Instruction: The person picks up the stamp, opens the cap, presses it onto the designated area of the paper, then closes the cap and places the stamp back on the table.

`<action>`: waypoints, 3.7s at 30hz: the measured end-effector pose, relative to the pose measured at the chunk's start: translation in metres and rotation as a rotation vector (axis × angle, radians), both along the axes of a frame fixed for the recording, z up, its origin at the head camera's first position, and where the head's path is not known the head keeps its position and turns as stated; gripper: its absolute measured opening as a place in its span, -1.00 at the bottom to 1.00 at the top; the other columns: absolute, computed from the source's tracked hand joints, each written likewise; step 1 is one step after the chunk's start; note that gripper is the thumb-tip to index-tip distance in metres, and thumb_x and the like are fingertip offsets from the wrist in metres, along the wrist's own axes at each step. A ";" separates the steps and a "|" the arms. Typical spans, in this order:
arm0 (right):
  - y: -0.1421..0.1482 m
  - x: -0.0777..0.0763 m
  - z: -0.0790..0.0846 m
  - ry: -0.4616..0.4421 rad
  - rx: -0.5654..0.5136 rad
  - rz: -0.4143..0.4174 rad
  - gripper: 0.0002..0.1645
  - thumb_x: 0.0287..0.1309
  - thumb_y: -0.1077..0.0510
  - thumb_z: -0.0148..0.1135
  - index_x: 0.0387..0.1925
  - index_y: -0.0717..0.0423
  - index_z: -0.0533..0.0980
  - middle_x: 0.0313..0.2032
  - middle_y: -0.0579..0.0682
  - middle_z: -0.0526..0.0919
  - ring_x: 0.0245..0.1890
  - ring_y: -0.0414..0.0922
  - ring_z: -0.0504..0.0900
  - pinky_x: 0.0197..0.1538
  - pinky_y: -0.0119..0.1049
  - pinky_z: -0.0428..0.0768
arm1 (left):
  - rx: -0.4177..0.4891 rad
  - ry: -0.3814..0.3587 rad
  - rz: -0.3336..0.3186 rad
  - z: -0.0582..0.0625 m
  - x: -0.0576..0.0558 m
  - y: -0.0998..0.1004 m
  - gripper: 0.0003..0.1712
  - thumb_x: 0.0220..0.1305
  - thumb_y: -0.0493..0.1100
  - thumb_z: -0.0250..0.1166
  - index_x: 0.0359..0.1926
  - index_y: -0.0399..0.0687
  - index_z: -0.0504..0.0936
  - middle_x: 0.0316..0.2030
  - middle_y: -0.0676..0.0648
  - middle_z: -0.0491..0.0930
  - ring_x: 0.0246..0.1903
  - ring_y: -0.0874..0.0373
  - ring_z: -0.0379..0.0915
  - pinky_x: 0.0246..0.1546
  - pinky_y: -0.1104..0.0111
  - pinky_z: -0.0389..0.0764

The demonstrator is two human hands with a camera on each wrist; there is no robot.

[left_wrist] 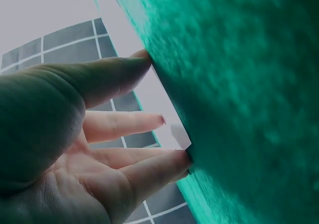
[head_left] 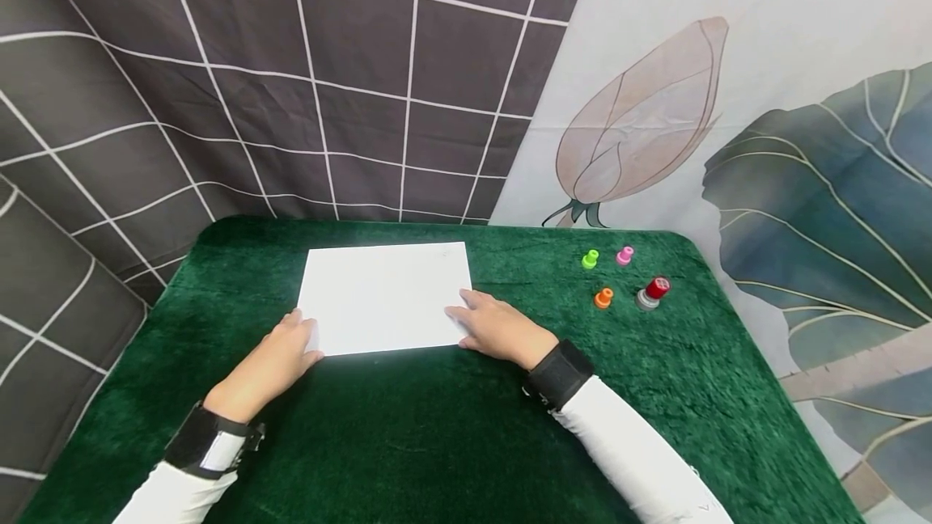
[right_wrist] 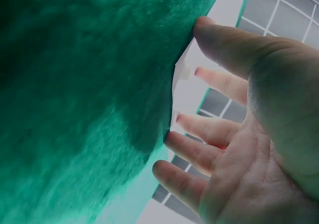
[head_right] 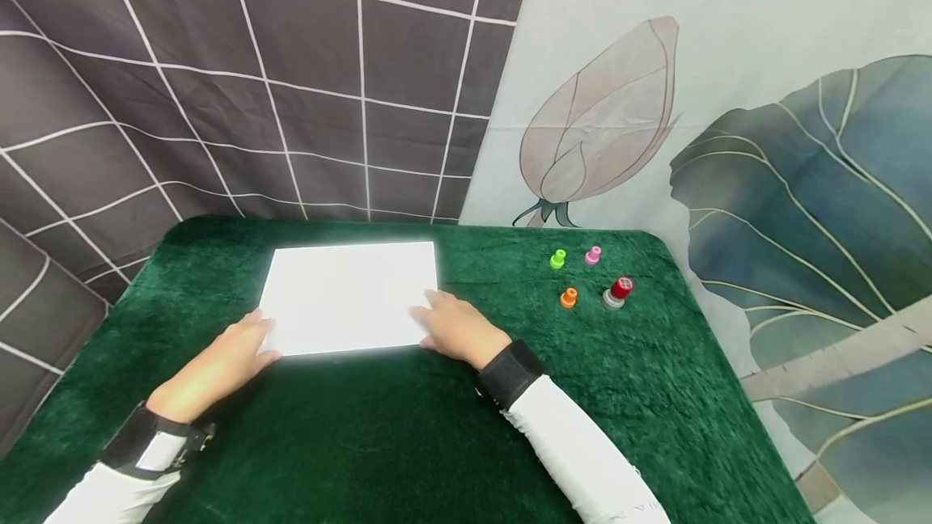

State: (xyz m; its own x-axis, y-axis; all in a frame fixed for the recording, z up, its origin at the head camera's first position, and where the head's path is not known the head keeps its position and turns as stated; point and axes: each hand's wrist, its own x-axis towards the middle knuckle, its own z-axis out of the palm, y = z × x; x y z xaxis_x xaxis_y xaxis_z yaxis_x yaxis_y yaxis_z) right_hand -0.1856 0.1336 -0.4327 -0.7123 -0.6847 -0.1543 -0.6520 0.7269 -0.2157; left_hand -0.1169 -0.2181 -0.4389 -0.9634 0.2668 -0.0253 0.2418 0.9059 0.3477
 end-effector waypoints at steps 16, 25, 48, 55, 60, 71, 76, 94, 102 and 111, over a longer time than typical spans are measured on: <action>0.035 0.005 0.001 -0.046 -0.021 -0.038 -0.28 0.38 0.05 0.32 0.48 0.10 0.36 0.51 0.34 0.26 0.51 0.20 0.30 0.53 0.14 0.33 | -0.006 -0.098 -0.034 0.004 -0.004 0.032 -0.50 0.36 -0.33 0.34 0.24 -0.50 0.48 0.38 -0.62 0.27 0.38 -0.56 0.21 0.32 -0.34 0.34; 0.054 0.007 0.001 0.002 -0.016 -0.043 -0.28 0.37 0.05 0.34 0.46 0.16 0.37 0.47 0.38 0.31 0.47 0.24 0.36 0.48 0.16 0.39 | 0.002 -0.071 -0.080 0.005 -0.009 0.048 -0.58 0.36 -0.35 0.33 0.18 -0.44 0.53 0.37 -0.59 0.31 0.38 -0.52 0.25 0.31 -0.30 0.40; 0.100 0.016 0.002 -0.019 -0.017 -0.094 -0.29 0.36 0.11 0.34 0.46 0.18 0.37 0.45 0.41 0.32 0.44 0.30 0.38 0.40 0.24 0.46 | 0.031 0.032 -0.219 -0.002 -0.020 0.082 -0.77 0.36 -0.37 0.30 0.01 -0.35 0.60 0.26 -0.53 0.48 0.31 -0.43 0.41 0.30 -0.22 0.47; 0.111 0.017 0.002 -0.015 -0.016 -0.095 -0.31 0.36 0.14 0.35 0.44 0.19 0.39 0.43 0.43 0.34 0.41 0.32 0.41 0.37 0.25 0.49 | 0.021 0.006 -0.235 0.004 -0.020 0.094 -0.79 0.38 -0.39 0.27 0.00 -0.36 0.61 0.26 -0.53 0.48 0.31 -0.41 0.42 0.32 -0.18 0.48; 0.119 0.018 0.002 -0.018 -0.016 -0.107 -0.31 0.34 0.15 0.36 0.43 0.19 0.40 0.42 0.44 0.35 0.40 0.33 0.42 0.35 0.26 0.50 | 0.020 -0.017 -0.241 0.005 -0.021 0.103 -0.80 0.42 -0.39 0.24 0.02 -0.35 0.61 0.30 -0.53 0.45 0.33 -0.42 0.39 0.33 -0.18 0.46; 0.135 0.018 0.003 -0.015 0.003 -0.114 -0.32 0.34 0.17 0.36 0.42 0.23 0.40 0.40 0.46 0.36 0.37 0.34 0.45 0.30 0.25 0.55 | 0.034 0.006 -0.283 0.002 -0.025 0.117 -0.84 0.44 -0.40 0.21 -0.02 -0.36 0.61 0.28 -0.52 0.47 0.35 -0.38 0.39 0.38 -0.14 0.42; 0.141 0.020 0.005 0.001 0.010 -0.117 -0.33 0.33 0.19 0.36 0.41 0.25 0.40 0.38 0.47 0.38 0.36 0.35 0.46 0.29 0.25 0.56 | 0.037 0.007 -0.307 0.004 -0.026 0.123 -0.82 0.46 -0.40 0.18 0.00 -0.37 0.61 0.29 -0.54 0.45 0.35 -0.40 0.38 0.38 -0.14 0.41; 0.147 0.022 0.015 -0.022 -0.020 -0.199 -0.32 0.35 0.16 0.34 0.42 0.26 0.39 0.39 0.47 0.37 0.34 0.37 0.46 0.30 0.31 0.52 | -0.015 0.054 -0.315 0.000 -0.030 0.131 -0.58 0.39 -0.30 0.33 0.21 -0.37 0.55 0.31 -0.50 0.46 0.38 -0.35 0.37 0.44 -0.15 0.35; 0.155 0.010 0.022 0.292 -0.079 -0.168 -0.50 0.23 0.27 0.42 0.18 0.34 0.58 0.17 0.38 0.61 0.17 0.28 0.62 0.17 0.21 0.65 | -0.006 0.083 -0.285 0.000 -0.024 0.129 -0.41 0.44 -0.06 0.33 0.36 -0.26 0.48 0.41 -0.37 0.40 0.43 -0.27 0.31 0.41 -0.09 0.43; 0.171 0.000 0.020 0.399 0.060 -0.340 -0.58 0.20 0.24 0.47 0.07 0.30 0.65 0.08 0.37 0.65 0.04 0.30 0.65 0.04 0.20 0.71 | 0.021 0.184 -0.316 0.000 -0.014 0.123 -0.36 0.50 0.10 0.25 0.39 -0.21 0.47 0.37 -0.32 0.44 0.39 -0.20 0.37 0.34 -0.04 0.55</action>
